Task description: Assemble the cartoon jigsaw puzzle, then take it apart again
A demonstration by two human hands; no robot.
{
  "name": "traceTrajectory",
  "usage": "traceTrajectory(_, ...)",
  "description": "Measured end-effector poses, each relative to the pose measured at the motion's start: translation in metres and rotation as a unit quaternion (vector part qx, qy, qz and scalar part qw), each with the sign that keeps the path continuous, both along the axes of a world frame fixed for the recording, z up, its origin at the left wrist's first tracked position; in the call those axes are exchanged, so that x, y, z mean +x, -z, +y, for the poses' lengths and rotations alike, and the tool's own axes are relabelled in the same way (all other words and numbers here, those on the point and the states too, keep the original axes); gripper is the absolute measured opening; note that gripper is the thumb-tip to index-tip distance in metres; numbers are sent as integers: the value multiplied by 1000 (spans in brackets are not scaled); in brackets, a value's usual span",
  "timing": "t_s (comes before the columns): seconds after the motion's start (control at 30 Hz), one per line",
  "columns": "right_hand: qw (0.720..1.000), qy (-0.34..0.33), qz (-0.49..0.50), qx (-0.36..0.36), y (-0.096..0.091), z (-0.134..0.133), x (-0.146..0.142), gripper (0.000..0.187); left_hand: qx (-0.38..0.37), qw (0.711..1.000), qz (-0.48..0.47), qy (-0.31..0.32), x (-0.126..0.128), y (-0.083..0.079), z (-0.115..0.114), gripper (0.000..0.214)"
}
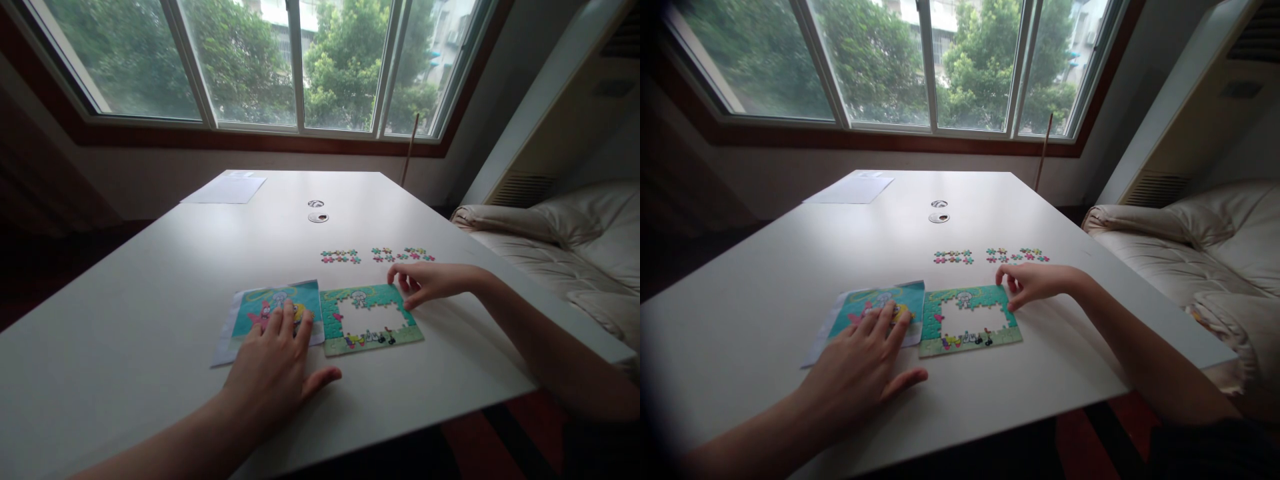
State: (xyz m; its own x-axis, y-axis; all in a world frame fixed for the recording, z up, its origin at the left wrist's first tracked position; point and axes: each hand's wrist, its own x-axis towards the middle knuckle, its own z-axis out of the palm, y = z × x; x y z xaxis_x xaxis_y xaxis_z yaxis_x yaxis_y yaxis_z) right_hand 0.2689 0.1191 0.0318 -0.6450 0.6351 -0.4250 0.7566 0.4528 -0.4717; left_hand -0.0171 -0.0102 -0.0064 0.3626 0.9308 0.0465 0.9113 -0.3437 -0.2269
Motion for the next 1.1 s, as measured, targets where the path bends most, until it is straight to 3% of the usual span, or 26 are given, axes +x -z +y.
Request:
traceTrajectory(0.37,1000,5,1,-3,1,1,2,53,-8,1000,-9,-4,2,-2,0,83)
traceTrajectory(0.73,1000,6,3,6,4,0,3,51,40,998,-50,-12,-12,9,26,70)
traceTrajectory(1.1,1000,-5,-2,16,4,0,3,52,27,998,-48,-23,-13,11,30,70)
